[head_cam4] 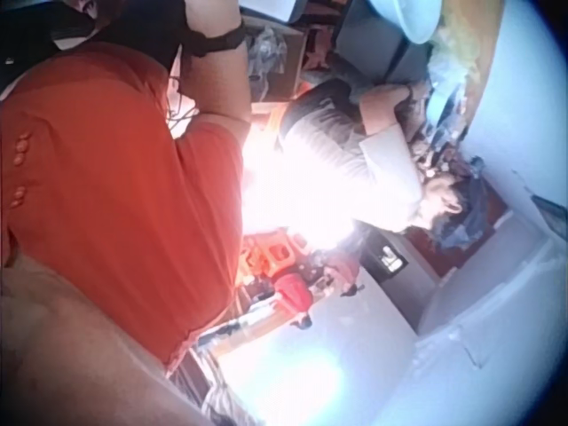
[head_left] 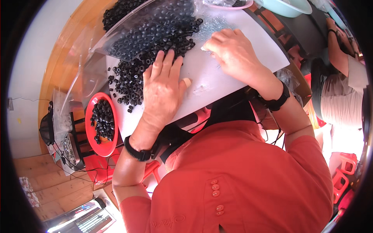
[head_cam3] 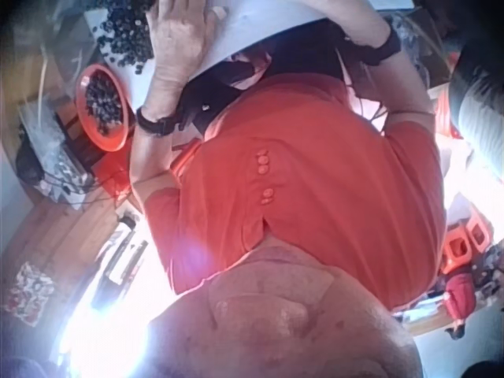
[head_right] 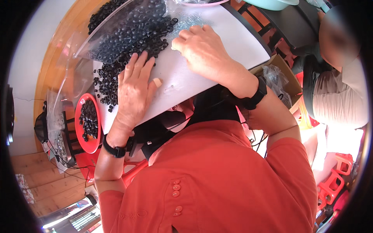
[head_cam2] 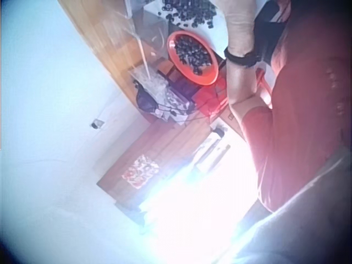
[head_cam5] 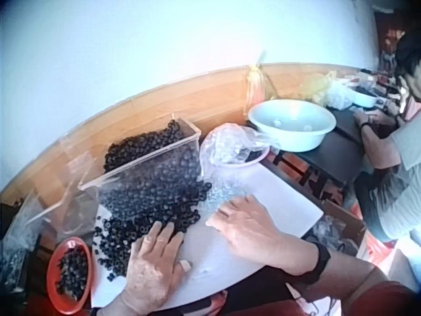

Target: Sorting and assembling small black plastic components at a workstation.

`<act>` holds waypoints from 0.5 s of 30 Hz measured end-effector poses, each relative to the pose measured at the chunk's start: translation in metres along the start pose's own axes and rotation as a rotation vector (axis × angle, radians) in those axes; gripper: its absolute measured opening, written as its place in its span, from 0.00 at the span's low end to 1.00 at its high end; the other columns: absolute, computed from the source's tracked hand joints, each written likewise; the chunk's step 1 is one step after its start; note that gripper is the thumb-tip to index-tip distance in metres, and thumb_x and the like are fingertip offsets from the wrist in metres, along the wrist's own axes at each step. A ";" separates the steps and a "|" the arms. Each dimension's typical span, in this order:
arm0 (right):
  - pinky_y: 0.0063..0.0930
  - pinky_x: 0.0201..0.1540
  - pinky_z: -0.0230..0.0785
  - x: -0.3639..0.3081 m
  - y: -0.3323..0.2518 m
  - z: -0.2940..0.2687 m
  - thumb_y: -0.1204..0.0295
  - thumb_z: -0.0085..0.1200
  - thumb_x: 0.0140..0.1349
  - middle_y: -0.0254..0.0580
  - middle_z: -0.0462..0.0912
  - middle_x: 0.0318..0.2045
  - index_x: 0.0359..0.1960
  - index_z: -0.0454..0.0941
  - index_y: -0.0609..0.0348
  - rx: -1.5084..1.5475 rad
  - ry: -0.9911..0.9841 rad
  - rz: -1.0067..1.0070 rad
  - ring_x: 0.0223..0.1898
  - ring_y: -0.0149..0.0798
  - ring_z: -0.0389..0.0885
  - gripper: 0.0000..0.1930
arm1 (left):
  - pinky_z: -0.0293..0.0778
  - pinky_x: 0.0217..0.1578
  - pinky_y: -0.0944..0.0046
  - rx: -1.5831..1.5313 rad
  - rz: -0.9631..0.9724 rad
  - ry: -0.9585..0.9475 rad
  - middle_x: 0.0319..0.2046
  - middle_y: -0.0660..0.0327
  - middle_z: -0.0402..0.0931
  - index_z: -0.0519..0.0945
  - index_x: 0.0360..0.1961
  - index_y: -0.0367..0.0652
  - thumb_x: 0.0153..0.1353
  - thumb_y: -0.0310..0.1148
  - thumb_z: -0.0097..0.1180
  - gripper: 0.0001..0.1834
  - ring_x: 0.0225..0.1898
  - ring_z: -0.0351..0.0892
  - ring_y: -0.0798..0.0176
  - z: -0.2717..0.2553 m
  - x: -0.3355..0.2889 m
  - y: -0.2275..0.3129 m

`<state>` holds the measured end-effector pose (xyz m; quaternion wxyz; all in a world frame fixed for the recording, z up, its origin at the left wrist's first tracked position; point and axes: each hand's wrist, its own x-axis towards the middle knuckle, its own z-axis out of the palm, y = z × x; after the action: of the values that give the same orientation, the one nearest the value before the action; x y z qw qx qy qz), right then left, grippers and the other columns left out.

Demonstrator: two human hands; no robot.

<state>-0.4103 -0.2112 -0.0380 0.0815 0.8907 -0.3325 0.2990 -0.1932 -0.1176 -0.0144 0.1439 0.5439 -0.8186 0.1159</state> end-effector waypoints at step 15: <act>0.27 0.31 0.71 0.003 -0.010 -0.001 0.85 0.56 0.55 0.38 0.78 0.25 0.42 0.78 0.58 0.915 0.241 0.116 0.26 0.35 0.78 0.13 | 0.65 0.60 0.48 -0.211 -0.040 0.077 0.54 0.54 0.76 0.82 0.43 0.38 0.52 0.30 0.66 0.16 0.60 0.67 0.43 -0.010 -0.023 -0.004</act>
<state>-0.4026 -0.2047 -0.0352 -0.2979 0.7740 -0.2042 0.5200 -0.1801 -0.0955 -0.0137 0.2339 0.5372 -0.8090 0.0471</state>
